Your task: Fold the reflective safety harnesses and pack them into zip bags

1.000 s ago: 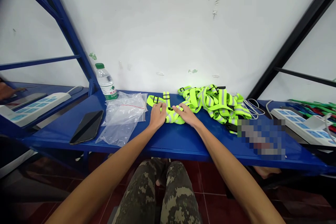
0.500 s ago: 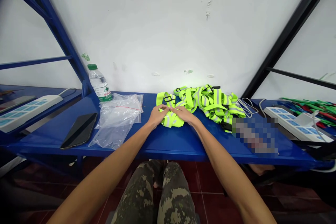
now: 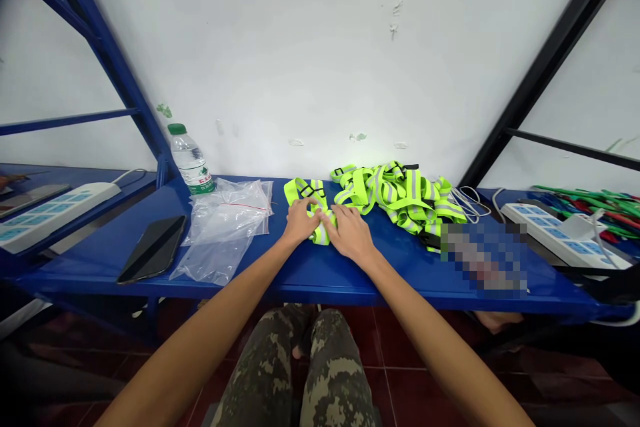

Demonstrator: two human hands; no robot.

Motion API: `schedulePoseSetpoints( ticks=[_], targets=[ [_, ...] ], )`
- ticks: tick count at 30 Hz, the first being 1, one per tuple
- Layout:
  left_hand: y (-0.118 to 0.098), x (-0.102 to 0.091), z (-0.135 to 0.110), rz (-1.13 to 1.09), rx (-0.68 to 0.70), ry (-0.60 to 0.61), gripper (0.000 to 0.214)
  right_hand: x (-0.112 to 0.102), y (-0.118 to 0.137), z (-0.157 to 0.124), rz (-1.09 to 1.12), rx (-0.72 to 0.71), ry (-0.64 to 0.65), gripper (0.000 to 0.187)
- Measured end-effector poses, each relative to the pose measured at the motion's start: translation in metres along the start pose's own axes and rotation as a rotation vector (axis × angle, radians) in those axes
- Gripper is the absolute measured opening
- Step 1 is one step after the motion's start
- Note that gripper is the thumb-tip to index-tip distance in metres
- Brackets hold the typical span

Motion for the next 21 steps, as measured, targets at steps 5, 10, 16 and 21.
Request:
schedulePoseSetpoints(
  ticks=[5, 10, 16, 21],
  targets=[
    [-0.004, 0.004, 0.007, -0.179, 0.154, -0.006, 0.033, 0.008, 0.018, -0.015, 0.055, -0.259, 0.112, 0.070],
    [0.011, 0.004, 0.015, -0.427, 0.026, -0.032, 0.020, 0.009, 0.014, -0.012, 0.066, -0.248, 0.068, 0.053],
    [0.032, -0.031, 0.012, -0.287, -0.125, -0.382, 0.025, 0.011, 0.012, -0.011, -0.024, -0.198, 0.090, 0.050],
    [0.051, -0.006, 0.033, -0.353, -0.277, -0.131, 0.021, 0.011, 0.018, -0.015, -0.099, -0.271, 0.097, 0.049]
  ],
)
Point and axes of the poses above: each hand's wrist, its own z-axis towards the middle knuckle, its own x-axis out of the palm, y = z × x, the point moved 8 cm from there along z, towards the middle knuckle, and after that the axes turned 3 degrees about -y, right-handed, at the moved point
